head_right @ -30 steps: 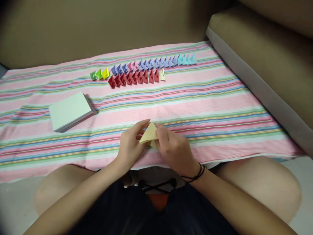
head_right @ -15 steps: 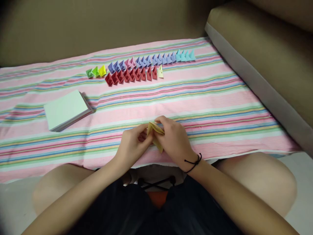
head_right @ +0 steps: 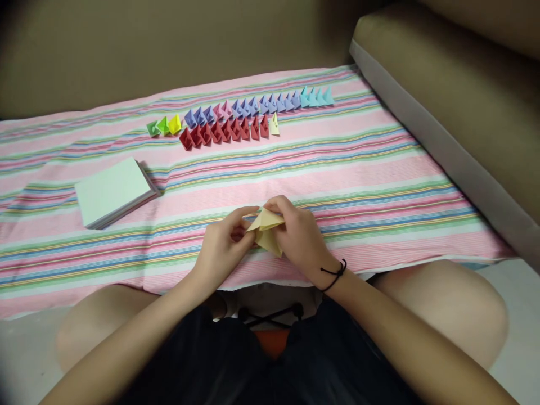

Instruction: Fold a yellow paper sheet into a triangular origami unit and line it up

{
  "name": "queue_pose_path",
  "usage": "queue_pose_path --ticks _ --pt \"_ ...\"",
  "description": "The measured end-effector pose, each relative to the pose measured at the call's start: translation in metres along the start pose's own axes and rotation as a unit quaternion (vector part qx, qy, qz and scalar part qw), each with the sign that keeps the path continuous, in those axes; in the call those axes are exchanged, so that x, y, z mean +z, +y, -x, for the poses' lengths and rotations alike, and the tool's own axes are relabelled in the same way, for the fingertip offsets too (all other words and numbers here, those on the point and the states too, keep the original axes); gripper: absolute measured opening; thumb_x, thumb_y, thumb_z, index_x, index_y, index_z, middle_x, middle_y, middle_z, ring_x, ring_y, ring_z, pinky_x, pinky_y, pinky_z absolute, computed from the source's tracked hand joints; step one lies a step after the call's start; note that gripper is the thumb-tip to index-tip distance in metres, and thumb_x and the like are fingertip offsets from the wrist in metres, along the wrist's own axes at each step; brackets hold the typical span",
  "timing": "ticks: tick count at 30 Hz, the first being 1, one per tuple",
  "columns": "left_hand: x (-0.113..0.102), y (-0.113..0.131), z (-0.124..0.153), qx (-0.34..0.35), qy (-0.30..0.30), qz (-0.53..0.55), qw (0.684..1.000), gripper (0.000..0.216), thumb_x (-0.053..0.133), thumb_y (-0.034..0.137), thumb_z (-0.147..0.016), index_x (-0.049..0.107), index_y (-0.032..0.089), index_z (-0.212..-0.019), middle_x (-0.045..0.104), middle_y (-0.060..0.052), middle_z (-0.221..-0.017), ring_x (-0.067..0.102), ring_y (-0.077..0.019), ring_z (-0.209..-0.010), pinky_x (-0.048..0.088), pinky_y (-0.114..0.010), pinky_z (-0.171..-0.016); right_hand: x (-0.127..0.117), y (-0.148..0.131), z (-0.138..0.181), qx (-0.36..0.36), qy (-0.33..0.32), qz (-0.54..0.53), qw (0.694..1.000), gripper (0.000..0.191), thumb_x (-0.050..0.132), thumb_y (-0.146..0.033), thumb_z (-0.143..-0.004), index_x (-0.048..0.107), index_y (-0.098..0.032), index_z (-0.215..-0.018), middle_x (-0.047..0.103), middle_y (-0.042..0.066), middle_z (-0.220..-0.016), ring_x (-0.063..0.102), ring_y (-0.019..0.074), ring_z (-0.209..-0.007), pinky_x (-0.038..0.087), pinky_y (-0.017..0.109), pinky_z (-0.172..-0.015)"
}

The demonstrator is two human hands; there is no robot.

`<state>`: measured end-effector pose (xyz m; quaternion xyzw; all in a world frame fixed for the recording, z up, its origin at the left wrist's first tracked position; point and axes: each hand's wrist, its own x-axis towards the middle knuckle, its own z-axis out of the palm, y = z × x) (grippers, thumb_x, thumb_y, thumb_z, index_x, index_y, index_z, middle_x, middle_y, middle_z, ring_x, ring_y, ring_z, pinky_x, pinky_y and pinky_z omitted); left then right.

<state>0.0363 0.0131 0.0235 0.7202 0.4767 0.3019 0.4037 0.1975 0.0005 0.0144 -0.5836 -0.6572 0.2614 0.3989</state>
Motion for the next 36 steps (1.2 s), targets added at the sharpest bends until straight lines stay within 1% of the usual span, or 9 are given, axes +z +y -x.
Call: queue_pose_path --ticks 4,8,14,17,21,23,28,32,36 --pt "-0.009 -0.005 -0.004 -0.001 -0.038 0.105 0.994 0.047 0.048 0.008 -0.078 0.058 0.022 -0.122 0.07 -0.003 -0.103 0.068 -0.0156 -0.085 0.054 -0.023 -0.07 -0.001 0.005 0.002 0.031 -0.033 -0.121 0.992 0.03 0.048 -0.006 -0.076 0.056 -0.024 -0.1 0.067 0.004 -0.118 0.062 0.0209 -0.11 0.052 0.03 -0.078" --pt "-0.02 -0.008 -0.008 -0.037 -0.08 0.206 0.975 0.037 0.053 0.013 -0.078 0.065 0.017 -0.113 0.069 -0.007 -0.11 0.065 -0.0207 -0.099 0.053 -0.029 -0.08 -0.008 0.007 0.003 0.046 -0.085 -0.239 0.966 0.031 0.054 -0.011 -0.075 0.061 -0.023 -0.103 0.053 0.008 -0.138 0.053 0.0238 -0.123 0.053 0.037 -0.088" --pt "-0.033 -0.008 -0.006 -0.072 -0.108 0.272 0.953 0.035 0.052 0.014 -0.078 0.069 0.021 -0.109 0.06 -0.006 -0.128 0.059 -0.0228 -0.113 0.051 -0.032 -0.09 -0.032 0.004 0.001 0.053 -0.166 -0.283 0.943 0.031 0.057 -0.018 -0.079 0.069 -0.026 -0.106 0.044 0.003 -0.146 0.044 0.0253 -0.131 0.05 0.04 -0.095" --pt "-0.03 -0.007 -0.005 -0.076 -0.088 0.268 0.956 0.027 0.055 0.022 -0.083 0.071 0.019 -0.104 0.062 -0.007 -0.125 0.06 -0.0232 -0.112 0.051 -0.033 -0.089 -0.032 0.007 0.001 0.075 -0.165 -0.283 0.942 0.024 0.058 -0.024 -0.083 0.07 -0.027 -0.103 0.051 0.003 -0.14 0.047 0.0248 -0.128 0.05 0.039 -0.094" --pt "-0.019 -0.008 -0.003 -0.074 -0.058 0.214 0.972 0.018 0.069 0.023 -0.075 0.071 0.016 -0.091 0.069 -0.007 -0.106 0.064 -0.021 -0.098 0.052 -0.028 -0.077 -0.017 0.012 0.002 0.143 -0.127 -0.291 0.937 0.024 0.069 -0.032 -0.077 0.065 -0.023 -0.098 0.07 0.006 -0.107 0.067 0.0219 -0.095 0.056 0.035 -0.076" --pt "-0.013 -0.01 -0.001 -0.064 -0.069 0.21 0.973 0.017 0.069 0.02 -0.074 0.067 0.016 -0.091 0.07 -0.006 -0.1 0.065 -0.0194 -0.093 0.052 -0.026 -0.073 -0.01 0.014 0.003 0.157 -0.128 -0.295 0.934 0.028 0.072 -0.034 -0.074 0.062 -0.022 -0.097 0.071 0.005 -0.097 0.068 0.0202 -0.086 0.056 0.033 -0.071" --pt "-0.008 -0.014 0.001 -0.063 -0.069 0.165 0.982 0.026 0.07 0.021 -0.072 0.059 0.018 -0.096 0.069 -0.003 -0.086 0.066 -0.016 -0.081 0.05 -0.023 -0.067 -0.006 0.012 0.006 0.153 -0.167 -0.25 0.941 0.021 0.068 -0.039 -0.077 0.065 -0.019 -0.08 0.069 0.002 -0.076 0.065 0.0162 -0.069 0.05 0.027 -0.059" --pt "-0.01 -0.013 0.001 -0.089 -0.078 0.11 0.987 0.017 0.068 0.031 -0.076 0.065 0.017 -0.084 0.07 -0.003 -0.078 0.065 -0.0163 -0.074 0.047 -0.023 -0.059 -0.007 0.006 0.007 0.142 -0.158 -0.225 0.951 0.023 0.064 -0.042 -0.079 0.068 -0.019 -0.08 0.068 0.001 -0.075 0.062 0.0155 -0.067 0.047 0.026 -0.056" --pt "-0.011 -0.013 0.0 -0.098 -0.091 0.099 0.986 0.015 0.069 0.032 -0.075 0.067 0.017 -0.08 0.07 -0.002 -0.075 0.064 -0.0152 -0.069 0.044 -0.022 -0.057 -0.007 0.005 0.007 0.132 -0.15 -0.202 0.959 0.025 0.062 -0.043 -0.081 0.068 -0.019 -0.077 0.067 0.001 -0.071 0.061 0.0149 -0.066 0.046 0.025 -0.056"
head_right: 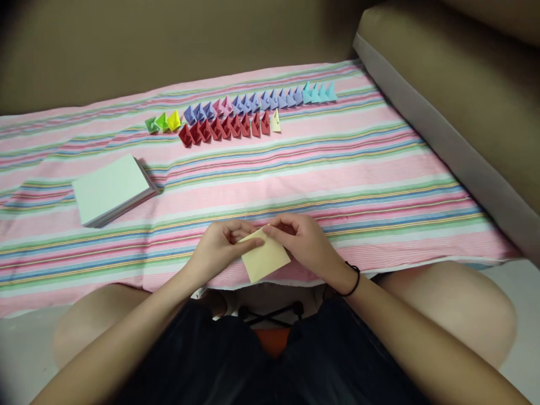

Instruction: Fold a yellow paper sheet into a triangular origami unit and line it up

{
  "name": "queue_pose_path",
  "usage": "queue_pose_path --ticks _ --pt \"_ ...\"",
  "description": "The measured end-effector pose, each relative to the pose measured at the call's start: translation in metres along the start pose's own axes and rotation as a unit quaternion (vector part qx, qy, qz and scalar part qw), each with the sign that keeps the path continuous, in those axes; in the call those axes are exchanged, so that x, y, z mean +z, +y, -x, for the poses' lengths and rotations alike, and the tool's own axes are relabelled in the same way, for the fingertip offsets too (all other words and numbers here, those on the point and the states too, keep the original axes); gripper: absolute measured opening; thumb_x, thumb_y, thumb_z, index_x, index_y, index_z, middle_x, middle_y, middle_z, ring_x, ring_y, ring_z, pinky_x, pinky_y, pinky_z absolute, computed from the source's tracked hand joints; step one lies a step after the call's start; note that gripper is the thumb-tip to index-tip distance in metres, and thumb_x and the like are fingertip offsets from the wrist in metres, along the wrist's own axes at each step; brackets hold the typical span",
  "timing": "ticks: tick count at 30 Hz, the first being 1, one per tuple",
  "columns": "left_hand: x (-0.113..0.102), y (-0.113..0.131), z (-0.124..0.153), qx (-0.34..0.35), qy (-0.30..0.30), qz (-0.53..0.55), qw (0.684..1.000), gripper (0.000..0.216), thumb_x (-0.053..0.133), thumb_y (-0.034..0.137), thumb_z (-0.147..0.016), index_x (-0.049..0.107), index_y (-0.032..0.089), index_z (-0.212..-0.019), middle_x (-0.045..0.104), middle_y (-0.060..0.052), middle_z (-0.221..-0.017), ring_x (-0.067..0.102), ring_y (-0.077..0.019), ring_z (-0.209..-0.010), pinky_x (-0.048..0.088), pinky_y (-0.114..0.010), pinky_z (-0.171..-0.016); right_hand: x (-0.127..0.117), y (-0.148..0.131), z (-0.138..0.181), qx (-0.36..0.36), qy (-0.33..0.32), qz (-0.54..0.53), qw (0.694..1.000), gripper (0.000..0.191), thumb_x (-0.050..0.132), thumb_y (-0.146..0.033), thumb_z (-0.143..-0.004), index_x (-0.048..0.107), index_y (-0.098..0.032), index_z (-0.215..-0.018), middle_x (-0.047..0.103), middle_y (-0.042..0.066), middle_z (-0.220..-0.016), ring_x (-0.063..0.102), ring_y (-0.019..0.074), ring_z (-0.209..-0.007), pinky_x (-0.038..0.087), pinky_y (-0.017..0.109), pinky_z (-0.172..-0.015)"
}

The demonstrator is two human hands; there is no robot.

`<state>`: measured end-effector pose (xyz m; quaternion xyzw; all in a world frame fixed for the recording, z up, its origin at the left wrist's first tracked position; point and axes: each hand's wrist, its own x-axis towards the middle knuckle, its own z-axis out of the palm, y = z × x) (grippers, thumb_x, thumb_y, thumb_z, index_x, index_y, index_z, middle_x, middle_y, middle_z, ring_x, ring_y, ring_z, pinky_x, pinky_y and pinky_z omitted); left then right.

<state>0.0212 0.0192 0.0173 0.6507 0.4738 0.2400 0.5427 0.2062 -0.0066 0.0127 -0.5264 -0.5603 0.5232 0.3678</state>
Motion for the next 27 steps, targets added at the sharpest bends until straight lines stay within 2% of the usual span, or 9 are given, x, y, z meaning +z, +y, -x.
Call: queue_pose_path --ticks 4,9,17,20,27 --pt "0.0001 0.001 -0.0004 -0.01 -0.008 0.0 1.0 0.014 0.07 0.03 -0.074 0.067 0.017 -0.079 0.07 -0.002 -0.075 0.064 -0.0151 -0.069 0.044 -0.022 -0.057 0.0009 0.0023 0.001 0.005 0.02 -0.02 1.0 0.021 0.065 -0.04 -0.079 0.068 -0.019 -0.082 0.071 0.002 -0.078 0.064 0.0165 -0.071 0.049 0.027 -0.061" --pt "-0.0005 0.0018 0.0004 -0.029 -0.011 0.003 1.0 0.013 0.07 0.027 -0.072 0.069 0.017 -0.081 0.072 -0.003 -0.079 0.066 -0.0172 -0.072 0.048 -0.024 -0.059 -0.0007 0.0017 0.0015 0.004 0.032 0.0 0.999 0.021 0.063 -0.039 -0.08 0.071 -0.019 -0.077 0.071 0.002 -0.075 0.064 0.0167 -0.069 0.05 0.028 -0.06" --pt "-0.001 -0.0017 0.0003 -0.021 0.002 0.007 1.0 0.014 0.072 0.027 -0.071 0.07 0.018 -0.081 0.073 -0.003 -0.08 0.067 -0.0179 -0.073 0.049 -0.025 -0.06 -0.0024 0.0041 0.0 0.043 -0.002 -0.102 0.994 0.022 0.063 -0.04 -0.081 0.071 -0.022 -0.089 0.073 0.003 -0.085 0.068 0.0188 -0.077 0.056 0.033 -0.068" --pt "-0.0007 -0.0015 -0.0001 -0.023 -0.008 0.014 1.0 0.014 0.071 0.027 -0.072 0.07 0.018 -0.082 0.072 -0.003 -0.079 0.067 -0.0181 -0.072 0.049 -0.025 -0.06 -0.0023 0.0057 0.0002 0.041 -0.002 -0.09 0.995 0.019 0.068 -0.036 -0.077 0.069 -0.02 -0.087 0.073 0.003 -0.085 0.068 0.0184 -0.077 0.055 0.031 -0.066" --pt "-0.0006 0.0008 0.0006 -0.029 -0.001 0.011 1.0 0.014 0.072 0.027 -0.071 0.069 0.018 -0.08 0.072 -0.003 -0.077 0.066 -0.0173 -0.071 0.047 -0.023 -0.057 -0.0016 0.0063 0.0011 0.062 0.016 -0.091 0.994 0.017 0.066 -0.035 -0.077 0.07 -0.02 -0.083 0.071 0.002 -0.081 0.065 0.0158 -0.071 0.051 0.028 -0.062"
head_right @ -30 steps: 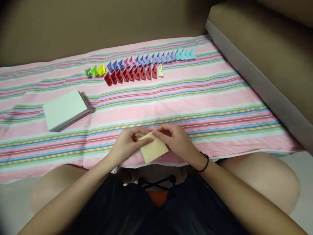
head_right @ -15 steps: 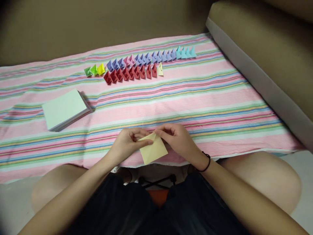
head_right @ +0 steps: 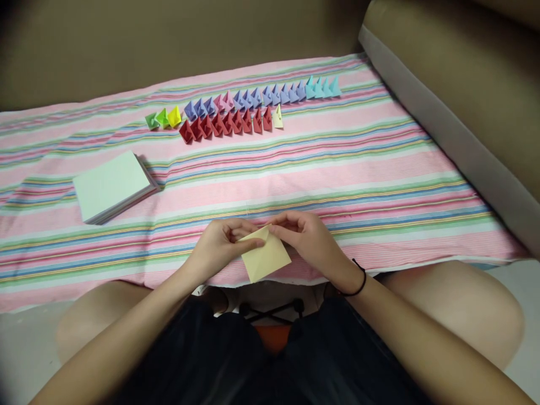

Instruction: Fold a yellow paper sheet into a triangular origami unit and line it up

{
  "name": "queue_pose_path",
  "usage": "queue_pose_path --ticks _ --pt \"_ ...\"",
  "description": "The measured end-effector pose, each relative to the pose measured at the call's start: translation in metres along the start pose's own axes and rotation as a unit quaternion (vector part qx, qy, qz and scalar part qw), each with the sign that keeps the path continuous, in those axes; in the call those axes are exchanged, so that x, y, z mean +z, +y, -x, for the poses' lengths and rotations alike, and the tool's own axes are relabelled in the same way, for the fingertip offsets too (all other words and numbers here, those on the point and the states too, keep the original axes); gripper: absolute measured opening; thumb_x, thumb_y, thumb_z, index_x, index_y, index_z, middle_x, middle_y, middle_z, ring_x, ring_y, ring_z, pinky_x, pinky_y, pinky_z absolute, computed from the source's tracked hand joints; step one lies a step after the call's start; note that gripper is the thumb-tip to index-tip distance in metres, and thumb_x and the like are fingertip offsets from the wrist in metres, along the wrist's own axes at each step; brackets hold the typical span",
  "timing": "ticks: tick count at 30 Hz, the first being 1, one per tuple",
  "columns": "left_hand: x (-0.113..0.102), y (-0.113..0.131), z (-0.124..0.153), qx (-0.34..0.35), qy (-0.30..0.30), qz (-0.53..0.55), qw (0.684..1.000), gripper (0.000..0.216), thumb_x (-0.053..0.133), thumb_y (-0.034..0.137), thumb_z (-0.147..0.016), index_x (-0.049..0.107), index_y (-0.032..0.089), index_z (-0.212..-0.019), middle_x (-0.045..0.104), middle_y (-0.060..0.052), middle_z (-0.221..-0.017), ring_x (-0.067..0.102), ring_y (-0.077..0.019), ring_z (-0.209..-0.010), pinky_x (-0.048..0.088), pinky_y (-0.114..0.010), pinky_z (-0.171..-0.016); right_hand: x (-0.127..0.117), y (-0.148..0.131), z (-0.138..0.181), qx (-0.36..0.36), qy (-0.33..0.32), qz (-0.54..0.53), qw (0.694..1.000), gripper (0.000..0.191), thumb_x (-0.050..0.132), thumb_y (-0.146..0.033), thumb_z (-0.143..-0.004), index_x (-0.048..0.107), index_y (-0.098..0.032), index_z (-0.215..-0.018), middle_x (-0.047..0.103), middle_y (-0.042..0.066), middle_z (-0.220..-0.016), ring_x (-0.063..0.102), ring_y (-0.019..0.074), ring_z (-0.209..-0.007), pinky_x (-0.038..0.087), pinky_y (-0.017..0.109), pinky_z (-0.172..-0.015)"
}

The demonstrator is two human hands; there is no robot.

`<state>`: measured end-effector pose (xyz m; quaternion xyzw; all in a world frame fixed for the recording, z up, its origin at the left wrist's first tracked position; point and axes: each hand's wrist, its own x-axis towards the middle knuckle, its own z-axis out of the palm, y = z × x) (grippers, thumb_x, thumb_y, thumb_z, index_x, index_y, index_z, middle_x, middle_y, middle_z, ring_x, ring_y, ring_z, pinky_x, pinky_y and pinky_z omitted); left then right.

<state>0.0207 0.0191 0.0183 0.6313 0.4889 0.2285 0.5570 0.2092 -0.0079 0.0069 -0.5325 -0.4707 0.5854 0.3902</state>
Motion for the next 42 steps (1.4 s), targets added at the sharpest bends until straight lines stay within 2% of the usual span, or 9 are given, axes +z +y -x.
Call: queue_pose_path --ticks 7,16,25,29,31,33,36,39,42 --pt "-0.001 0.002 0.001 -0.002 0.004 0.001 1.0 0.014 0.072 0.026 -0.071 0.068 0.017 -0.08 0.071 -0.001 -0.074 0.065 -0.0155 -0.067 0.044 -0.022 -0.055 0.0 0.0 0.0 0.023 -0.017 -0.067 0.997 0.022 0.062 -0.041 -0.081 0.07 -0.021 -0.084 0.071 0.002 -0.08 0.066 0.0168 -0.072 0.053 0.03 -0.067" --pt "0.0 0.003 0.001 0.006 -0.037 0.069 0.997 0.021 0.061 0.033 -0.083 0.067 0.013 -0.077 0.067 -0.003 -0.073 0.061 -0.0118 -0.065 0.044 -0.02 -0.056 0.003 -0.002 0.003 -0.049 -0.021 0.074 0.996 0.02 0.063 -0.037 -0.082 0.069 -0.019 -0.075 0.067 0.001 -0.074 0.058 0.013 -0.069 0.043 0.024 -0.059" --pt "-0.006 0.01 0.0 -0.078 -0.025 0.158 0.984 0.015 0.063 0.023 -0.078 0.068 0.011 -0.085 0.071 -0.005 -0.073 0.067 -0.0134 -0.063 0.055 -0.025 -0.063 -0.011 -0.011 -0.002 -0.021 0.07 0.013 0.997 0.014 0.069 -0.036 -0.076 0.07 -0.022 -0.074 0.067 0.0 -0.072 0.06 0.0147 -0.067 0.047 0.026 -0.058" --pt "-0.014 0.007 -0.003 -0.085 0.002 0.162 0.983 0.013 0.064 0.022 -0.077 0.065 0.01 -0.081 0.072 -0.008 -0.076 0.069 -0.0156 -0.068 0.056 -0.026 -0.067 -0.022 -0.011 -0.006 -0.031 0.121 0.016 0.992 0.013 0.069 -0.036 -0.076 0.069 -0.023 -0.073 0.064 -0.001 -0.069 0.057 0.013 -0.062 0.042 0.024 -0.053" --pt "-0.016 0.005 -0.004 -0.051 0.02 0.148 0.987 0.015 0.063 0.025 -0.079 0.064 0.011 -0.082 0.072 -0.007 -0.077 0.069 -0.016 -0.073 0.055 -0.028 -0.073 -0.021 -0.01 -0.006 -0.03 0.097 0.043 0.994 0.013 0.067 -0.035 -0.077 0.07 -0.023 -0.073 0.065 -0.001 -0.069 0.056 0.013 -0.061 0.04 0.025 -0.053" --pt "-0.014 0.004 -0.004 -0.014 0.004 0.14 0.99 0.019 0.063 0.03 -0.08 0.063 0.012 -0.087 0.071 -0.007 -0.08 0.068 -0.016 -0.077 0.054 -0.028 -0.075 -0.015 -0.01 -0.004 -0.031 0.037 0.085 0.995 0.015 0.065 -0.034 -0.079 0.071 -0.022 -0.073 0.067 0.0 -0.071 0.056 0.0139 -0.064 0.039 0.025 -0.055" --pt "-0.007 0.003 -0.002 -0.007 -0.044 0.117 0.992 0.029 0.071 0.03 -0.074 0.062 0.015 -0.096 0.068 -0.002 -0.076 0.065 -0.0134 -0.071 0.05 -0.023 -0.064 -0.002 -0.008 0.0 -0.054 -0.029 0.128 0.99 0.019 0.061 -0.034 -0.082 0.072 -0.021 -0.075 0.068 0.001 -0.073 0.056 0.0144 -0.067 0.038 0.026 -0.057" --pt "-0.001 -0.001 -0.001 -0.017 -0.057 0.1 0.993 0.032 0.075 0.023 -0.07 0.061 0.016 -0.098 0.062 0.003 -0.066 0.061 -0.01 -0.062 0.044 -0.019 -0.056 0.005 -0.003 0.002 -0.062 -0.048 0.124 0.989 0.021 0.058 -0.033 -0.085 0.071 -0.02 -0.076 0.067 0.001 -0.076 0.055 0.0139 -0.067 0.037 0.026 -0.057" --pt "0.0 -0.004 -0.001 -0.012 -0.049 0.113 0.992 0.032 0.074 0.021 -0.071 0.06 0.017 -0.099 0.063 0.003 -0.067 0.061 -0.0096 -0.062 0.043 -0.019 -0.057 0.004 0.0 0.0 -0.04 -0.056 0.075 0.995 0.022 0.055 -0.035 -0.086 0.07 -0.02 -0.081 0.067 0.002 -0.079 0.056 0.0144 -0.07 0.038 0.026 -0.058"
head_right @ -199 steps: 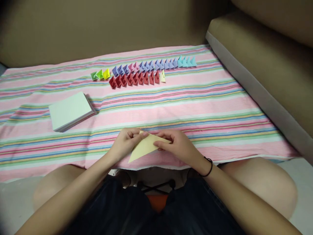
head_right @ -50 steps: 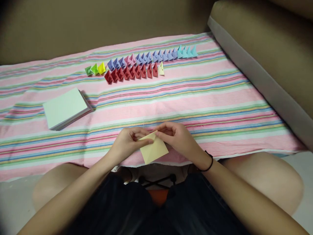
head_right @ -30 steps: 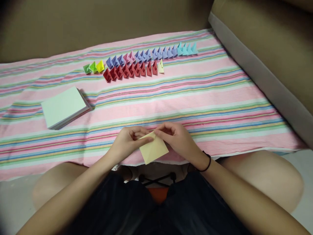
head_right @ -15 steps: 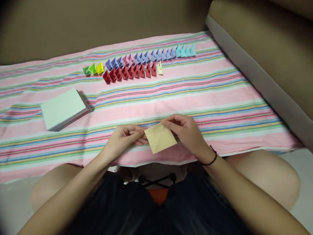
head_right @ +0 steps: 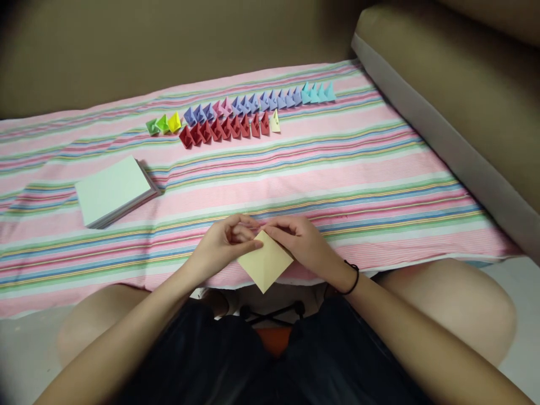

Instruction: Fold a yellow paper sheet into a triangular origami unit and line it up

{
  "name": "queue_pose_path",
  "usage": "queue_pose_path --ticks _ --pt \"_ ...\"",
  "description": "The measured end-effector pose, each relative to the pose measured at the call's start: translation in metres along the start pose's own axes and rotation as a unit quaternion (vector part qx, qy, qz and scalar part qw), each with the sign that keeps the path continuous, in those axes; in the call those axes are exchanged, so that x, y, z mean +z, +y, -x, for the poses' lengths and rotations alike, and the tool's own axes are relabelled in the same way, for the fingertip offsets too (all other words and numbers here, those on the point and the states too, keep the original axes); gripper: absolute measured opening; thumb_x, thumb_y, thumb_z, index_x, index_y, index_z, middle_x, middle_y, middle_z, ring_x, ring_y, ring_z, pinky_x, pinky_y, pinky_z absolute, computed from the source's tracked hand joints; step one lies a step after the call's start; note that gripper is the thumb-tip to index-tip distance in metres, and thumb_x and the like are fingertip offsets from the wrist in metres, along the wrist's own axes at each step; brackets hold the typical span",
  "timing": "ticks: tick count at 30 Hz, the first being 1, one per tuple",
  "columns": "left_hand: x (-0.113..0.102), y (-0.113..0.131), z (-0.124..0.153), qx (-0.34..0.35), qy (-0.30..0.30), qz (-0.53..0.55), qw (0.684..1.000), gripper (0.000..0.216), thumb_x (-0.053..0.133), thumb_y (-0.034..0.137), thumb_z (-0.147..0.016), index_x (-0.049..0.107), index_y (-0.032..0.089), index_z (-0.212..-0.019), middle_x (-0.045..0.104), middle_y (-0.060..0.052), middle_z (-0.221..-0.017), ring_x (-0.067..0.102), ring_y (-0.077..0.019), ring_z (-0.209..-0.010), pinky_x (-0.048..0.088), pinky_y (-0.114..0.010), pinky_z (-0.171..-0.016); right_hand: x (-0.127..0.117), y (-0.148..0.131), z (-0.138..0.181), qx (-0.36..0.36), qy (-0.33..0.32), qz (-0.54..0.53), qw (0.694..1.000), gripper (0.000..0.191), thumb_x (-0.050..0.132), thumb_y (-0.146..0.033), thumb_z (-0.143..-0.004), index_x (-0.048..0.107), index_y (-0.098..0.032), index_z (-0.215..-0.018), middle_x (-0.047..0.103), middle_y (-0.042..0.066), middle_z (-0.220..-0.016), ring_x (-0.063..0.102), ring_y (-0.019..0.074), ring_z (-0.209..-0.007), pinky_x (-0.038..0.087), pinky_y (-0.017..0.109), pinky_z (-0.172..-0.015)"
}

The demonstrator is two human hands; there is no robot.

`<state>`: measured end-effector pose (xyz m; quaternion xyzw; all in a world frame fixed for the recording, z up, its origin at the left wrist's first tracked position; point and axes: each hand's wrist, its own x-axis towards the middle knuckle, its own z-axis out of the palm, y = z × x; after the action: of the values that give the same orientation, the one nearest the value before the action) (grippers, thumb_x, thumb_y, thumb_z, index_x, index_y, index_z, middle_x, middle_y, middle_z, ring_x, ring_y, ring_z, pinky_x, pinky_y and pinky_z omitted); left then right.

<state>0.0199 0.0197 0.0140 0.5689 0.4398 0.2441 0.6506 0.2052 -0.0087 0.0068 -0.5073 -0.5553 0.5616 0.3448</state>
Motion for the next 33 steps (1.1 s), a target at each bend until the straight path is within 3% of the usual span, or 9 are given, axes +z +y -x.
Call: queue_pose_path --ticks 5,18,24,29,33 --pt "-0.0006 -0.0001 -0.0006 0.018 0.013 0.016 1.0 0.031 0.075 0.022 -0.071 0.059 0.017 -0.097 0.063 0.003 -0.067 0.061 -0.0088 -0.062 0.044 -0.018 -0.058 -0.0003 0.0014 -0.0015 0.019 -0.02 -0.084 0.996 0.015 0.066 -0.033 -0.079 0.067 -0.021 -0.088 0.068 0.001 -0.084 0.06 0.0151 -0.076 0.042 0.026 -0.063" --pt "0.0033 0.0029 0.0016 0.013 0.001 -0.002 1.0 0.031 0.073 0.02 -0.072 0.058 0.017 -0.098 0.061 0.003 -0.066 0.058 -0.0081 -0.059 0.041 -0.018 -0.055 0.0037 -0.0031 0.0016 0.024 0.01 -0.032 0.999 0.019 0.058 -0.036 -0.083 0.064 -0.019 -0.076 0.062 0.0 -0.073 0.053 0.0123 -0.063 0.037 0.024 -0.055" --pt "0.0023 0.004 0.0008 0.031 0.032 0.011 0.999 0.024 0.072 0.018 -0.072 0.06 0.016 -0.093 0.062 0.001 -0.07 0.06 -0.0091 -0.065 0.044 -0.019 -0.06 -0.0014 -0.0015 0.0 0.016 0.006 -0.025 1.0 0.02 0.06 -0.038 -0.082 0.066 -0.02 -0.087 0.068 0.002 -0.084 0.061 0.0163 -0.074 0.043 0.027 -0.061" --pt "0.0024 0.0028 0.0014 0.031 0.004 -0.011 0.999 0.017 0.067 0.029 -0.08 0.062 0.016 -0.088 0.062 -0.001 -0.072 0.057 -0.0104 -0.066 0.042 -0.02 -0.059 -0.0005 -0.0009 0.0012 0.012 -0.011 -0.005 1.0 0.021 0.061 -0.039 -0.082 0.067 -0.019 -0.078 0.066 0.002 -0.079 0.06 0.0159 -0.073 0.043 0.026 -0.061" --pt "0.0042 0.0042 0.0029 0.044 0.027 -0.037 0.998 0.022 0.064 0.035 -0.082 0.06 0.015 -0.075 0.058 0.0 -0.067 0.052 -0.0093 -0.061 0.038 -0.02 -0.055 0.0001 -0.0035 0.002 0.023 -0.014 0.014 1.0 0.021 0.06 -0.038 -0.081 0.066 -0.018 -0.078 0.065 0.002 -0.076 0.059 0.015 -0.069 0.043 0.026 -0.058"
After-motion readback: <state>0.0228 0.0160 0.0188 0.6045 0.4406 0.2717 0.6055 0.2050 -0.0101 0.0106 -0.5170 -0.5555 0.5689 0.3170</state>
